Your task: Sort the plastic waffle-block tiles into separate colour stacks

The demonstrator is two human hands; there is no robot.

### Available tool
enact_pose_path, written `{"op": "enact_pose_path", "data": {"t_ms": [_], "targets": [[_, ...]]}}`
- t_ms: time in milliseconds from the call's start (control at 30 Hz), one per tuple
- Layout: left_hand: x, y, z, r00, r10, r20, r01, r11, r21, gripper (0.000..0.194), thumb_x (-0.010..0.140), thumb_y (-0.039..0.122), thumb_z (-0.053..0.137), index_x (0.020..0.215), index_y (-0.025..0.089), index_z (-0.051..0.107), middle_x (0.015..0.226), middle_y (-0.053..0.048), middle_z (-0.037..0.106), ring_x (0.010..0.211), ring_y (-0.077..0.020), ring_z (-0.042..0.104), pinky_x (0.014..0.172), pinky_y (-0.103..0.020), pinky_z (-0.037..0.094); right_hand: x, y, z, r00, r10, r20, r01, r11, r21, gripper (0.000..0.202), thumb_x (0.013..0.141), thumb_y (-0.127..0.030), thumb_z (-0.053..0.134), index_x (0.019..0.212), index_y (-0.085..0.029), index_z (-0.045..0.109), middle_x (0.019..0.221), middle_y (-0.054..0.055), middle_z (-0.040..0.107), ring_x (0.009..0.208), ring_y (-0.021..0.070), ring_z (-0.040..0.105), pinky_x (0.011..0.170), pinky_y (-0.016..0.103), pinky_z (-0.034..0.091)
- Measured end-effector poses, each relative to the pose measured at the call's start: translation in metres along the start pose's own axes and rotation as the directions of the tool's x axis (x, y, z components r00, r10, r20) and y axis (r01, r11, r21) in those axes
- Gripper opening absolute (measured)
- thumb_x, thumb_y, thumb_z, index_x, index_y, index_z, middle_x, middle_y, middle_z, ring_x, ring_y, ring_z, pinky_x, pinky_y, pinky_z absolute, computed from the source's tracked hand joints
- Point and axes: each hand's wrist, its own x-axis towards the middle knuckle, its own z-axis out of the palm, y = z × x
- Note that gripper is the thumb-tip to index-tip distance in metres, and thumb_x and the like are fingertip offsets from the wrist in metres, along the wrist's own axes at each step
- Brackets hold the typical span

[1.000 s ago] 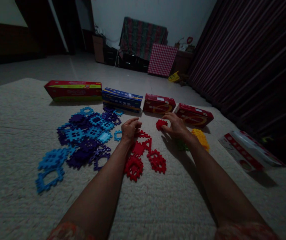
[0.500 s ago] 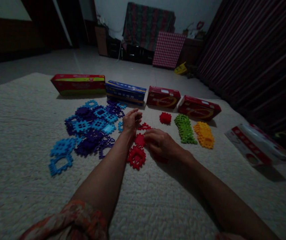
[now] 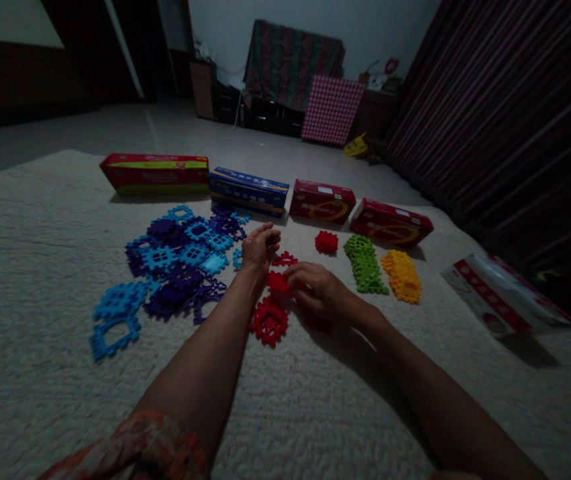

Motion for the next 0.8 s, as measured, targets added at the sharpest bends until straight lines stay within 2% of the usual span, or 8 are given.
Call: {"op": "enact_pose_path", "data": {"t_ms": [133, 233, 333, 433, 533, 633, 733, 800], "targets": [[-0.001, 0.001, 0.001, 1.000, -0.001, -0.001, 0.001, 1.000, 0.001, 0.029, 0.061, 0.014, 0.066, 0.090, 0.016, 0.066, 0.068, 0.001, 0.068, 0.057, -0.0089, 0.061, 0.055, -0.019, 0.043, -0.003, 0.006, -0.017, 0.956, 0.265, -0.123, -0.229, 0.941, 0.250, 0.010, 0.091, -0.025, 0.052, 0.095, -0.022, 0.061, 0.098, 0.004, 0.069, 0.091, 0.0180, 0.064, 0.084, 0.034, 0.051], [-0.002, 0.002, 0.001, 1.000, -0.006, 0.007, 0.006, 1.000, -0.002, 0.030, 0.060, 0.013, 0.066, 0.090, 0.016, 0.065, 0.067, 0.001, 0.068, 0.057, -0.0087, 0.060, 0.054, -0.019, 0.043, -0.006, 0.022, -0.021, 0.832, 0.516, -0.202, -0.411, 0.819, 0.400, 0.012, 0.085, -0.031, 0.054, 0.092, -0.022, 0.059, 0.084, 0.001, 0.065, 0.077, 0.0159, 0.061, 0.073, 0.030, 0.050], [-0.004, 0.002, 0.001, 1.000, -0.009, 0.011, 0.009, 1.000, 0.001, 0.031, 0.059, 0.013, 0.067, 0.090, 0.016, 0.065, 0.067, 0.001, 0.068, 0.056, -0.0087, 0.060, 0.054, -0.019, 0.043, -0.011, 0.038, -0.021, 0.692, 0.686, -0.226, -0.504, 0.683, 0.529, 0.014, 0.078, -0.034, 0.056, 0.088, -0.024, 0.058, 0.078, -0.001, 0.062, 0.071, 0.0149, 0.059, 0.065, 0.026, 0.048], [-0.004, 0.002, 0.001, 1.000, -0.009, 0.016, 0.009, 1.000, 0.011, 0.032, 0.058, 0.014, 0.068, 0.090, 0.017, 0.065, 0.067, 0.001, 0.068, 0.057, -0.0088, 0.060, 0.054, -0.019, 0.043, -0.015, 0.047, -0.020, 0.615, 0.765, -0.193, -0.600, 0.612, 0.515, 0.014, 0.076, -0.033, 0.055, 0.085, -0.023, 0.060, 0.071, -0.002, 0.060, 0.063, 0.0140, 0.055, 0.058, 0.025, 0.046], [-0.003, 0.002, 0.001, 1.000, -0.008, 0.017, 0.008, 1.000, 0.030, 0.034, 0.056, 0.015, 0.070, 0.090, 0.017, 0.065, 0.068, 0.001, 0.067, 0.058, -0.0092, 0.060, 0.055, -0.019, 0.043, -0.019, 0.052, -0.022, 0.573, 0.799, -0.184, -0.715, 0.597, 0.365, 0.014, 0.076, -0.029, 0.053, 0.084, -0.022, 0.063, 0.066, -0.001, 0.060, 0.059, 0.0150, 0.055, 0.056, 0.026, 0.044], [-0.003, 0.001, 0.001, 1.000, -0.007, 0.019, 0.007, 1.000, 0.029, 0.034, 0.056, 0.015, 0.069, 0.090, 0.017, 0.065, 0.068, 0.001, 0.067, 0.058, -0.0089, 0.060, 0.055, -0.019, 0.042, -0.024, 0.054, -0.026, 0.618, 0.746, -0.248, -0.751, 0.654, 0.095, 0.013, 0.077, -0.026, 0.056, 0.084, -0.022, 0.067, 0.069, 0.002, 0.066, 0.066, 0.0180, 0.060, 0.062, 0.029, 0.047], [-0.003, 0.001, 0.001, 1.000, -0.010, 0.017, 0.010, 1.000, 0.023, 0.034, 0.056, 0.015, 0.068, 0.090, 0.016, 0.065, 0.067, 0.001, 0.067, 0.056, -0.0084, 0.059, 0.054, -0.018, 0.042, -0.027, 0.051, -0.029, 0.739, 0.604, -0.297, -0.662, 0.734, -0.154, 0.018, 0.078, -0.024, 0.062, 0.093, -0.020, 0.070, 0.086, 0.008, 0.072, 0.079, 0.0220, 0.064, 0.072, 0.033, 0.050], [-0.003, 0.001, 0.001, 1.000, -0.008, 0.019, 0.007, 1.000, 0.028, 0.034, 0.057, 0.015, 0.068, 0.091, 0.016, 0.065, 0.068, 0.001, 0.067, 0.057, -0.0085, 0.060, 0.054, -0.018, 0.042, -0.028, 0.048, -0.028, 0.822, 0.506, -0.261, -0.563, 0.792, -0.236, 0.023, 0.078, -0.023, 0.064, 0.100, -0.019, 0.069, 0.100, 0.011, 0.071, 0.087, 0.0230, 0.064, 0.078, 0.034, 0.050]]}}
